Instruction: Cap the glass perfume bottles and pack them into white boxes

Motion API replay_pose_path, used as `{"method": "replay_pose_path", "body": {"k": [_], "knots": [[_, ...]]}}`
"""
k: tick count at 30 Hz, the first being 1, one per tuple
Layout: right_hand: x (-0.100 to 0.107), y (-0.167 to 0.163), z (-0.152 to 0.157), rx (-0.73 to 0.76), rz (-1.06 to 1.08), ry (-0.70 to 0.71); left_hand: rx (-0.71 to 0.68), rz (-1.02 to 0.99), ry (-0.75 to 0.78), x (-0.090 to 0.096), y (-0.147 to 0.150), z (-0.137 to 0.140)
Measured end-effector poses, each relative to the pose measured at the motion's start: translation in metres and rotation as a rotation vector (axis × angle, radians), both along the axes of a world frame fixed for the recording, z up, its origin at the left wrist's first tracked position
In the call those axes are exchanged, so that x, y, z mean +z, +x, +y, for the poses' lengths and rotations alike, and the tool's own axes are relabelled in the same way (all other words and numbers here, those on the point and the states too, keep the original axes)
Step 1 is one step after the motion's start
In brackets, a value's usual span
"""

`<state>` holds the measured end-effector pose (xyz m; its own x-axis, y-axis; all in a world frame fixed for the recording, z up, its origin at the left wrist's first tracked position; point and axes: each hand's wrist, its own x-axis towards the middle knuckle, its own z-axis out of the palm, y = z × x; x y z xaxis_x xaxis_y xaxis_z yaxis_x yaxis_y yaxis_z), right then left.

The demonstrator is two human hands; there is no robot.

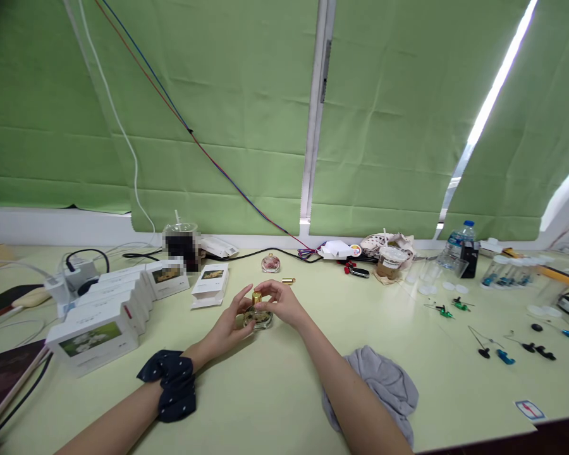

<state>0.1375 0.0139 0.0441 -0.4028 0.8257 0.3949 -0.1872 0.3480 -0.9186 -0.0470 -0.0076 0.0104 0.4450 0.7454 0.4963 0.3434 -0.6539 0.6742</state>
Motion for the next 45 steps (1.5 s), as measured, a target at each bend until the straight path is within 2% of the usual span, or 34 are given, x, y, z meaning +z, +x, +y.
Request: {"method": "replay_pose_path", "body": {"k": [4,10,17,28,38,42,45], "knots": [[-0.003,-0.003,0.001,0.031,0.007,-0.009,-0.010,-0.009,0.000,0.003,-0.001,-0.002],[-0.009,-0.005,0.002,0.069,0.029,-0.003,-0.049,-0.001,0.089,0.006,-0.001,-0.003],[-0.014,-0.005,0.003,0.066,0.013,-0.006,-0.005,0.009,0.057,0.005,-0.001,-0.003],[-0.013,-0.006,0.001,0.058,-0.021,-0.028,-0.038,-0.023,0.028,0.009,-0.002,-0.007],[-0.015,-0.006,0.000,0.114,0.026,-0.069,-0.055,-0.031,0.007,0.006,-0.001,-0.008],[-0.016,-0.007,-0.001,0.107,0.022,-0.082,-0.036,0.121,0.003,0.022,-0.010,-0.013],[-0.018,-0.008,0.000,0.101,0.023,-0.103,0.090,0.315,-0.020,0.056,-0.031,-0.008]]}}
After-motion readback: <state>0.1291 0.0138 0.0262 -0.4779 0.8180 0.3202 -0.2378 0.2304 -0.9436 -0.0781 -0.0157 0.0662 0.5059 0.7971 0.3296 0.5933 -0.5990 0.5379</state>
